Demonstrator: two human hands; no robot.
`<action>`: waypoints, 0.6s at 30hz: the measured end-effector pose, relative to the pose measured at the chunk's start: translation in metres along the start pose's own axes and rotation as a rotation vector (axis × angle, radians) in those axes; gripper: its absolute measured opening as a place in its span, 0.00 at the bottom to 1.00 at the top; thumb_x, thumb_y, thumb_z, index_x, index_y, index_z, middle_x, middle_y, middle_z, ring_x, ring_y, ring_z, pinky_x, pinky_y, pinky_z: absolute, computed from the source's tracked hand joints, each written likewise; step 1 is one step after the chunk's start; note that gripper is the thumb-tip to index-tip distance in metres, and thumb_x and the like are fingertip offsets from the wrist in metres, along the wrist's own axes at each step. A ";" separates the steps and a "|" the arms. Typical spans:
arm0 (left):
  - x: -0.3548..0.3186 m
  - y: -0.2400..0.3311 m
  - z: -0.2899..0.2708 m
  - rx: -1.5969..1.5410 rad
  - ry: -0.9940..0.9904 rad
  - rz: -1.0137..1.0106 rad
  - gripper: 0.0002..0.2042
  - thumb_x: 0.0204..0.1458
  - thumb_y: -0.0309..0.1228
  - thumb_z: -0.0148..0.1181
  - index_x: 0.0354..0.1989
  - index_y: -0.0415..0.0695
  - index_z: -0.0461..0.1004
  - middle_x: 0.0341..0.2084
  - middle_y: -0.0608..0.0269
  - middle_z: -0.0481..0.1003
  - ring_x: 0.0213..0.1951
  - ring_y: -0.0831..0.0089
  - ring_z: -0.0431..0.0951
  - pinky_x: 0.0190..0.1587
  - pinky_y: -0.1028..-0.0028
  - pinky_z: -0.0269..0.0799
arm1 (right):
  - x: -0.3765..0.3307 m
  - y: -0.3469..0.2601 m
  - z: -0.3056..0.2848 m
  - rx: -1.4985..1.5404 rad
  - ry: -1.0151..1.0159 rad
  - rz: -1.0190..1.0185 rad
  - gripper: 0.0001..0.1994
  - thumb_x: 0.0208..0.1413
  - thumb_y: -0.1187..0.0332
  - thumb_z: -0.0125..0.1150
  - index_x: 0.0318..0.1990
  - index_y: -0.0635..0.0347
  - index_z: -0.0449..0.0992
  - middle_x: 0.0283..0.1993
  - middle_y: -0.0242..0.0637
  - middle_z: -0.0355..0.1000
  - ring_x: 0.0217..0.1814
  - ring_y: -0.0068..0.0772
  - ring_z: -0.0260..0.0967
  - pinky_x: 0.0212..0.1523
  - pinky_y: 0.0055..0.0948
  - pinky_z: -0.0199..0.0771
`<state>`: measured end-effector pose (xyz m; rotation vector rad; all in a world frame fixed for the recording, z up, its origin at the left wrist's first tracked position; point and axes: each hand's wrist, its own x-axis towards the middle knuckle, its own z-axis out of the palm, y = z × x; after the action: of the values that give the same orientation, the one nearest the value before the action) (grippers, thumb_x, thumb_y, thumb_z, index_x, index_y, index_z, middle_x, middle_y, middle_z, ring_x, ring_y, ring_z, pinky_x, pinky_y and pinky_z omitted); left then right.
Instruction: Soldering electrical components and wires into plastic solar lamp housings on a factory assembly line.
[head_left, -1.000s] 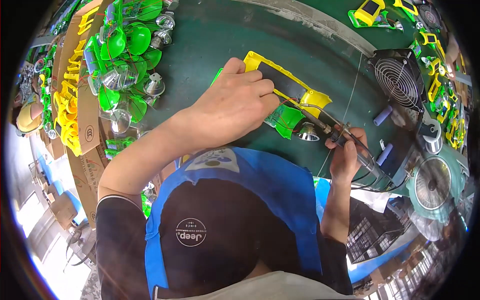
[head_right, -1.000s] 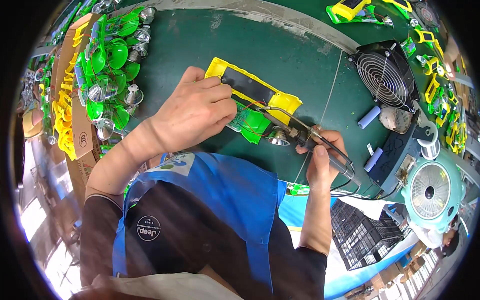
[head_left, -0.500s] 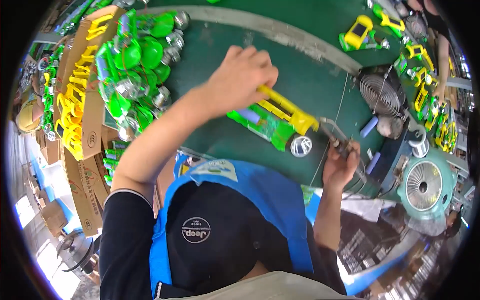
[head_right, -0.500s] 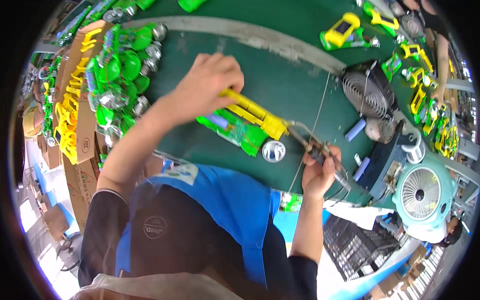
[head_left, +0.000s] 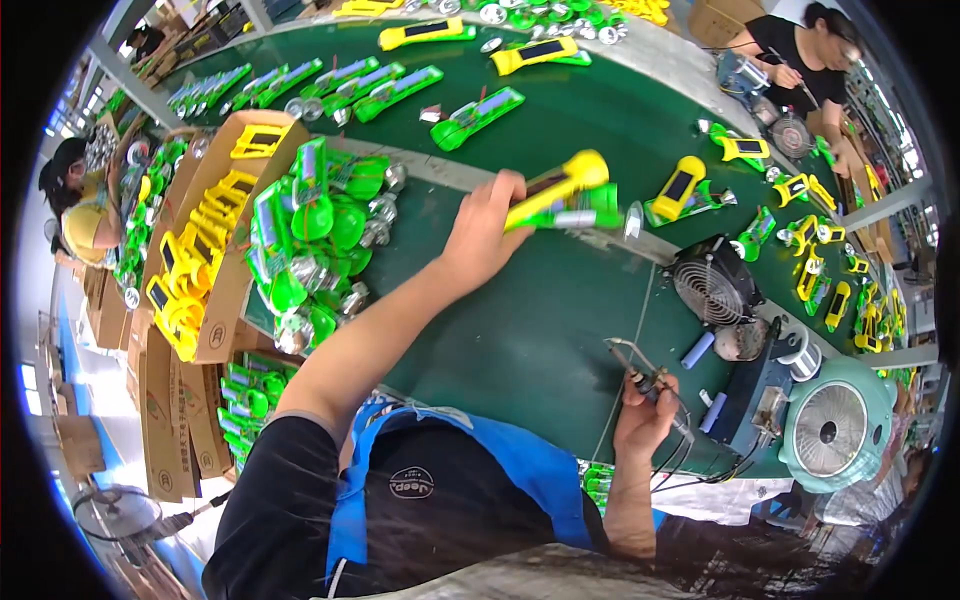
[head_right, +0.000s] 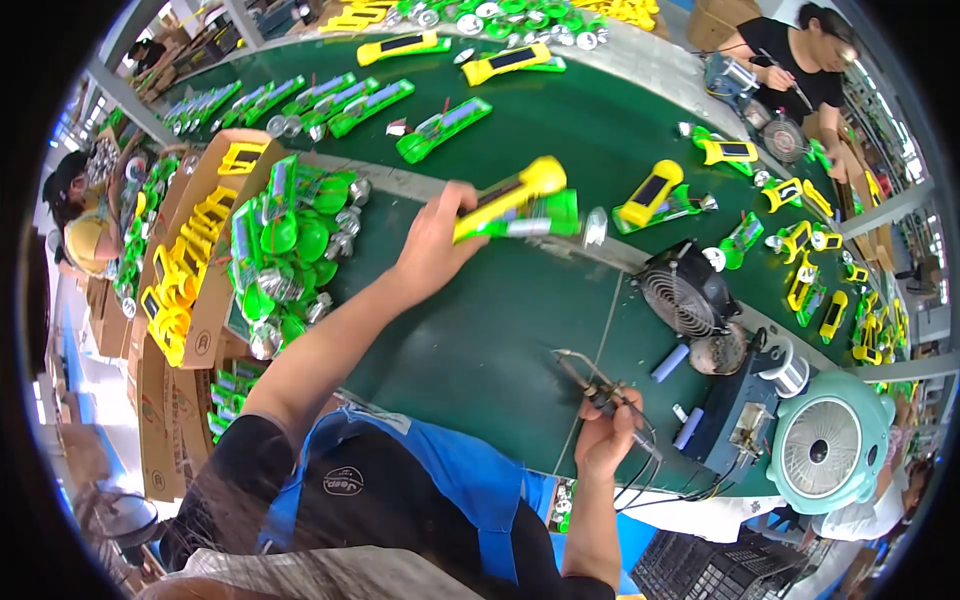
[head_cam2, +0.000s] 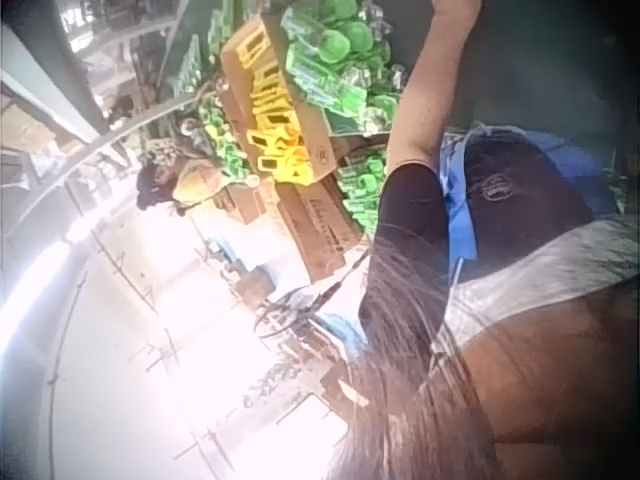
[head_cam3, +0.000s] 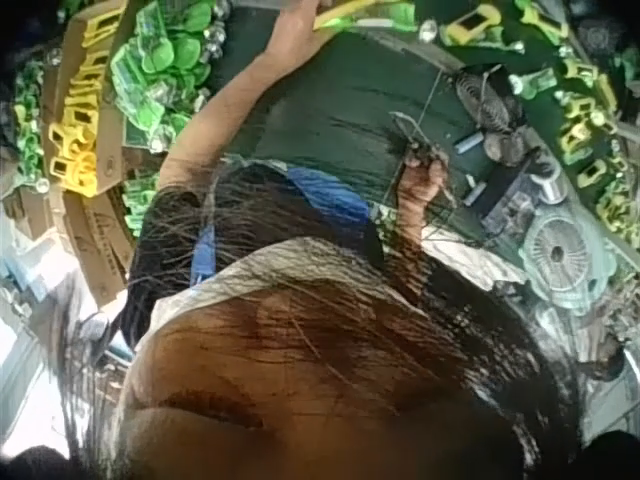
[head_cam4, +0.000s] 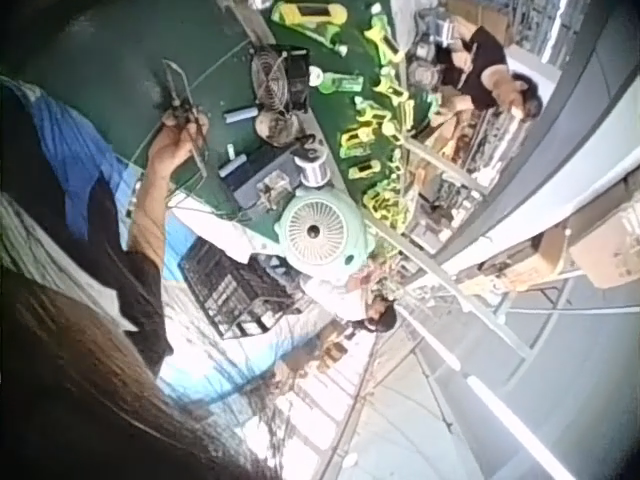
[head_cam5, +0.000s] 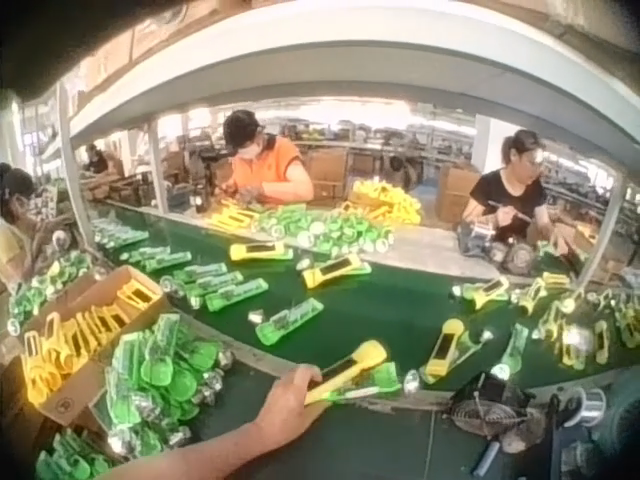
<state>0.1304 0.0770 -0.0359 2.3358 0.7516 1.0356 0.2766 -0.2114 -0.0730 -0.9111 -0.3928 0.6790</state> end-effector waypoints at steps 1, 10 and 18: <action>0.028 -0.011 0.021 0.004 0.010 -0.077 0.24 0.38 0.21 0.67 0.42 0.45 0.58 0.34 0.53 0.70 0.39 0.50 0.71 0.41 0.57 0.66 | 0.001 0.004 -0.003 0.063 -0.009 -0.024 0.14 0.58 0.58 0.56 0.37 0.60 0.64 0.24 0.36 0.64 0.26 0.30 0.63 0.30 0.28 0.63; 0.088 -0.037 0.071 0.388 0.085 -0.294 0.34 0.39 0.36 0.70 0.56 0.53 0.60 0.50 0.49 0.63 0.54 0.50 0.64 0.54 0.55 0.61 | 0.002 0.010 0.009 0.074 0.096 0.016 0.14 0.55 0.60 0.59 0.38 0.62 0.67 0.32 0.40 0.69 0.28 0.30 0.65 0.32 0.30 0.67; -0.036 0.073 -0.188 0.406 0.032 0.295 0.22 0.39 0.24 0.66 0.46 0.49 0.72 0.49 0.57 0.71 0.53 0.56 0.69 0.55 0.58 0.65 | 0.006 0.007 -0.046 0.093 0.038 -0.069 0.10 0.60 0.64 0.53 0.42 0.60 0.72 0.42 0.36 0.70 0.34 0.25 0.55 0.39 0.26 0.59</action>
<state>-0.0148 0.0367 0.1037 2.8511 0.6939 1.1283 0.3046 -0.2312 -0.1047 -0.8175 -0.3545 0.6109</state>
